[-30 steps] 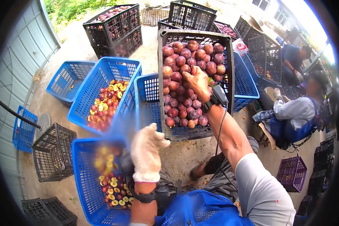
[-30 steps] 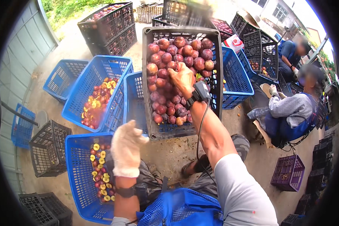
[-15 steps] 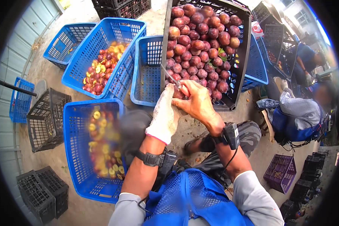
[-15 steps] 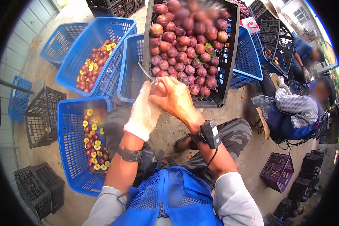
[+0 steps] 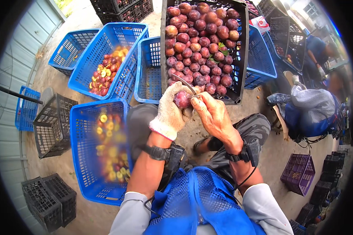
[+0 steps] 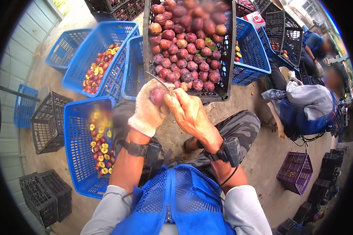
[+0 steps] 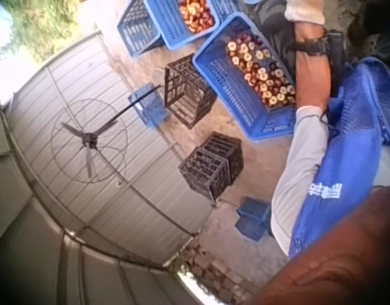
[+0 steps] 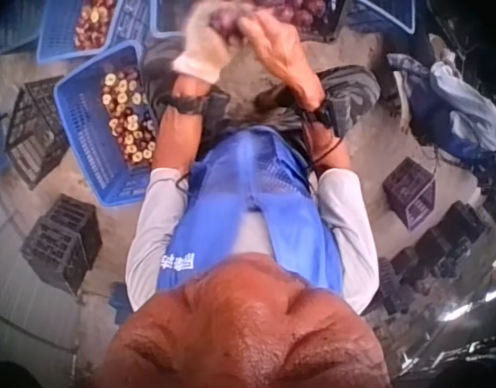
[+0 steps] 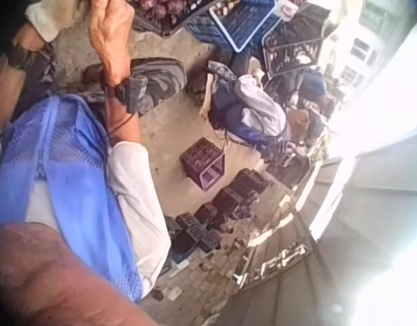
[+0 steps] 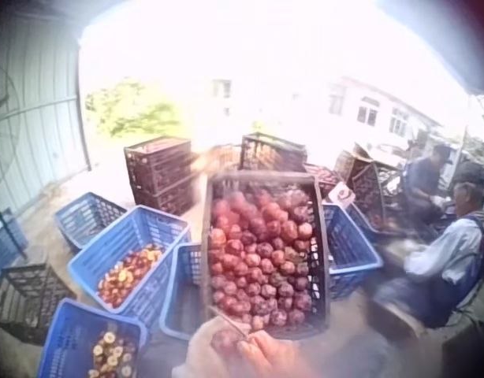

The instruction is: Cutting plums or small stone fruits in half using a small knife and placing the halves into a blue crate.

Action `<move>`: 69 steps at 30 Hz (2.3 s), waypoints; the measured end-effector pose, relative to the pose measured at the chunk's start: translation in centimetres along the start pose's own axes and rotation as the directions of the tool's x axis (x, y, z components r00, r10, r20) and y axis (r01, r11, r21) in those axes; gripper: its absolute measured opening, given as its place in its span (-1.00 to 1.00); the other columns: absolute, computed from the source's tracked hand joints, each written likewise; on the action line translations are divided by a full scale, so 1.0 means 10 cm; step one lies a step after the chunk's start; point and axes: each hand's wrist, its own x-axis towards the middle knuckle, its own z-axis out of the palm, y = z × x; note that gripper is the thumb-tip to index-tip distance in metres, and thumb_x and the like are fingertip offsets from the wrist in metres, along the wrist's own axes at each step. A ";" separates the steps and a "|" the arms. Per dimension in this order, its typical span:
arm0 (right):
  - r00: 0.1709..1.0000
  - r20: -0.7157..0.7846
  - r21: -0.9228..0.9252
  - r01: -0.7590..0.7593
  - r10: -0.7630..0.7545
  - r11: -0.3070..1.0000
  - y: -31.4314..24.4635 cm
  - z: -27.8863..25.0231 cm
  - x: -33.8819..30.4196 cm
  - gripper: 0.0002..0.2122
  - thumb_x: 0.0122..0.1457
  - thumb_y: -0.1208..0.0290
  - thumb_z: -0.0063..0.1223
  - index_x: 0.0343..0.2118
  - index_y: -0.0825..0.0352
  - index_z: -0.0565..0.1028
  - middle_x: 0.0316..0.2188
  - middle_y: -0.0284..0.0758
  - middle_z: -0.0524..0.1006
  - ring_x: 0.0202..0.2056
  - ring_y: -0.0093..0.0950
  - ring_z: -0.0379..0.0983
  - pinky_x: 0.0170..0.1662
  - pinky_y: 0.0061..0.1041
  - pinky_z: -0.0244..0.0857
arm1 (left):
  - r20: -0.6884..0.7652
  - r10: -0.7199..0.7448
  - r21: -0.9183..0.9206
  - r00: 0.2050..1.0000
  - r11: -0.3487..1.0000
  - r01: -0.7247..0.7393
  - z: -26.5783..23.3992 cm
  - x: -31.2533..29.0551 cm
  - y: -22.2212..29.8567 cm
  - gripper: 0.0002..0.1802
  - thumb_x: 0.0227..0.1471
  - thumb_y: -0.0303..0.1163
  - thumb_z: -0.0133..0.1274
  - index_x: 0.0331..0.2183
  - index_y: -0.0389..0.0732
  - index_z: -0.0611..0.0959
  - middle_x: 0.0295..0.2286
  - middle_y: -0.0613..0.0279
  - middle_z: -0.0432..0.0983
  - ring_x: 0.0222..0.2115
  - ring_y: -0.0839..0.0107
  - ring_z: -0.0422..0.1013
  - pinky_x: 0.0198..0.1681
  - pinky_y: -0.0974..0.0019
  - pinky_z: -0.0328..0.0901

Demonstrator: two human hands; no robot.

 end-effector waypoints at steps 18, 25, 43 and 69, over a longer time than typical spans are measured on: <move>0.922 0.269 0.241 -0.343 0.277 0.908 0.11 -0.22 -0.14 -0.70 0.30 0.25 -0.15 -0.47 0.39 0.37 -0.71 -0.35 0.28 -0.65 -0.55 0.20 -0.57 -0.48 0.12 | 0.193 -0.191 0.122 0.962 0.978 0.170 -0.14 -0.06 -0.02 -0.73 0.08 -0.18 -0.09 -0.41 -0.13 0.60 -0.52 0.35 0.49 -0.58 0.64 0.34 -0.62 0.55 0.16; 0.984 0.129 -0.336 0.161 -0.124 0.928 -0.01 -0.08 -0.22 -0.82 0.24 0.35 -0.10 -0.39 0.38 0.36 -0.65 -0.09 0.43 -0.57 -0.07 0.43 -0.57 -0.25 0.24 | 0.304 0.179 0.496 0.935 0.809 -0.316 -0.14 -0.04 -0.12 -0.81 0.04 -0.26 -0.04 -0.42 -0.14 0.59 -0.58 0.38 0.45 -0.64 0.65 0.29 -0.66 0.59 0.10; 0.917 0.241 -0.636 0.396 -0.317 0.662 0.31 -0.03 -0.10 -0.88 0.15 0.40 -0.09 -0.32 0.33 0.37 -0.54 -0.22 0.47 -0.53 -0.29 0.48 -0.53 -0.32 0.31 | -0.154 -0.259 -0.025 0.953 0.966 0.259 -0.11 0.04 -0.05 -0.73 0.08 -0.14 -0.09 -0.46 -0.12 0.54 -0.60 0.38 0.47 -0.70 0.58 0.33 -0.76 0.57 0.11; 0.968 -0.245 -0.328 -0.137 0.056 0.935 0.22 0.69 -0.18 -0.82 0.23 0.31 -0.11 -0.37 0.34 0.40 -0.60 -0.10 0.48 -0.55 -0.09 0.45 -0.52 -0.16 0.30 | -0.291 0.033 -0.062 0.956 0.997 -0.053 0.11 0.13 0.11 -0.47 0.12 0.09 -0.10 -0.31 -0.24 0.55 -0.54 0.18 0.49 -0.58 0.38 0.37 -0.50 0.34 0.28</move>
